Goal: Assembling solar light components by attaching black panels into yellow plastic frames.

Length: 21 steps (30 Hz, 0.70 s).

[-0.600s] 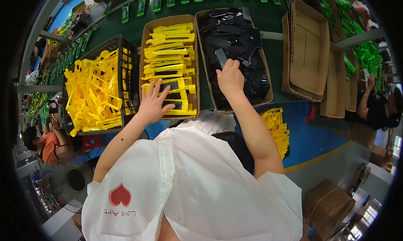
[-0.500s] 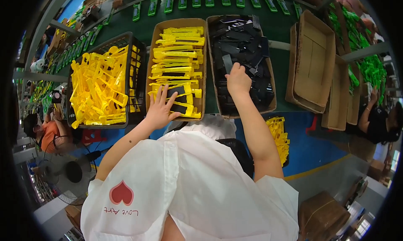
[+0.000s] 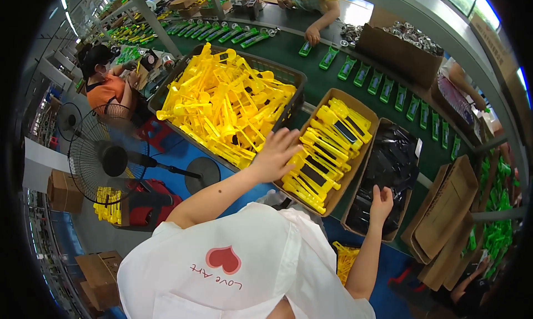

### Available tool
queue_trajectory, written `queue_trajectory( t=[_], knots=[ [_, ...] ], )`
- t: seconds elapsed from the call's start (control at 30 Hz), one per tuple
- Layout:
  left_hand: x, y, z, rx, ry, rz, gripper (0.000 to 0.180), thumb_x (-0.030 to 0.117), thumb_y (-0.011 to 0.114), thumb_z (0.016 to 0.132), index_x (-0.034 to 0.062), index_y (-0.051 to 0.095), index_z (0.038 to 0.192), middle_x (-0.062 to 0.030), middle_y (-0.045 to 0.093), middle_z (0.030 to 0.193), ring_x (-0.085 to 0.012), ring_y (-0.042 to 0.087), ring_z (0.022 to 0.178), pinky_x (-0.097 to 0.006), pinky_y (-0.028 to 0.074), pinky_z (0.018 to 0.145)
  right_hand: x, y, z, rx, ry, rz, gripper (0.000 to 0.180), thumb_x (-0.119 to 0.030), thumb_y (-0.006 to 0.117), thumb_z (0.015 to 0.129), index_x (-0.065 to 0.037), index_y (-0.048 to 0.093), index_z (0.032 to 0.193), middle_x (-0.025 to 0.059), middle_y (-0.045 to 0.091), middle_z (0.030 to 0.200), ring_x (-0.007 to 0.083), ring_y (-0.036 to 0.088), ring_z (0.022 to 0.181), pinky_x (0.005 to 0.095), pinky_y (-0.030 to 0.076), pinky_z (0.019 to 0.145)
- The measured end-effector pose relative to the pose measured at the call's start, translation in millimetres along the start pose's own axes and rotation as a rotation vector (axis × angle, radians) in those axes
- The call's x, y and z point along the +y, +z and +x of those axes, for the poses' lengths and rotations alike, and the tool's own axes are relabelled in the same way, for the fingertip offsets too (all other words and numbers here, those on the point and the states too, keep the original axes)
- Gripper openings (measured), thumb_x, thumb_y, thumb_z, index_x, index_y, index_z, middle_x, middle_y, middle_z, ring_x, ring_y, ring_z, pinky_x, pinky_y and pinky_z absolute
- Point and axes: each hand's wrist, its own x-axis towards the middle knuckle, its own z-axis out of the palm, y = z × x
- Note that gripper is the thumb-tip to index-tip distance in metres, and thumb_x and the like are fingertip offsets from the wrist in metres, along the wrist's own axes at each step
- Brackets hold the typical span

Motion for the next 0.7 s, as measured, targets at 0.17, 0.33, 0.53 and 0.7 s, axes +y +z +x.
queue_trajectory(
  t=[0.17,0.33,0.53,0.7],
  knots=[
    [-141.2,-90.4,-21.0,0.389,-1.145,0.486,0.081,0.043,0.057,0.071,0.0059,0.02,0.133,-0.0262,0.019,0.133,-0.0448,0.025,0.118,-0.054,0.026,0.093,-24.3,10.0,-36.6,-0.018,-0.007,-0.033,0.017,-0.014,0.062,0.08,-0.005,0.049,0.075,-0.0076,0.04,0.062,0.0005,0.034,0.053,0.0164,0.024,0.045],
    [-229.5,-93.2,-54.1,0.319,-1.528,-0.086,0.085,0.057,0.05,0.07,0.0086,0.022,0.134,-0.027,0.012,0.137,-0.0406,0.033,0.118,-0.053,0.027,0.094,-46.0,38.6,-56.8,-0.048,0.077,0.0,0.017,-0.012,0.061,0.08,-0.007,0.047,0.072,-0.0085,0.038,0.058,-0.0004,0.032,0.05,0.0165,0.022,0.043],
    [-155.0,-83.5,25.8,-0.035,-1.042,0.245,0.075,0.048,0.048,0.073,0.0093,0.026,0.133,-0.024,0.014,0.138,-0.0368,0.046,0.108,-0.048,0.031,0.091,-65.9,73.4,-71.0,-0.034,0.085,-0.112,0.017,-0.013,0.062,0.079,-0.006,0.048,0.073,-0.0077,0.039,0.059,0.0008,0.034,0.051,0.0162,0.023,0.045],
    [-118.1,-50.2,47.4,-0.151,-0.768,0.302,0.069,0.044,0.046,0.077,0.0103,0.025,0.134,-0.0212,0.014,0.139,-0.0377,0.045,0.108,-0.043,0.026,0.096,-76.9,94.9,-68.3,-0.092,0.036,-0.146,0.017,-0.014,0.063,0.079,-0.005,0.05,0.075,-0.0064,0.04,0.061,0.0015,0.034,0.054,0.0165,0.026,0.047]
  ],
)
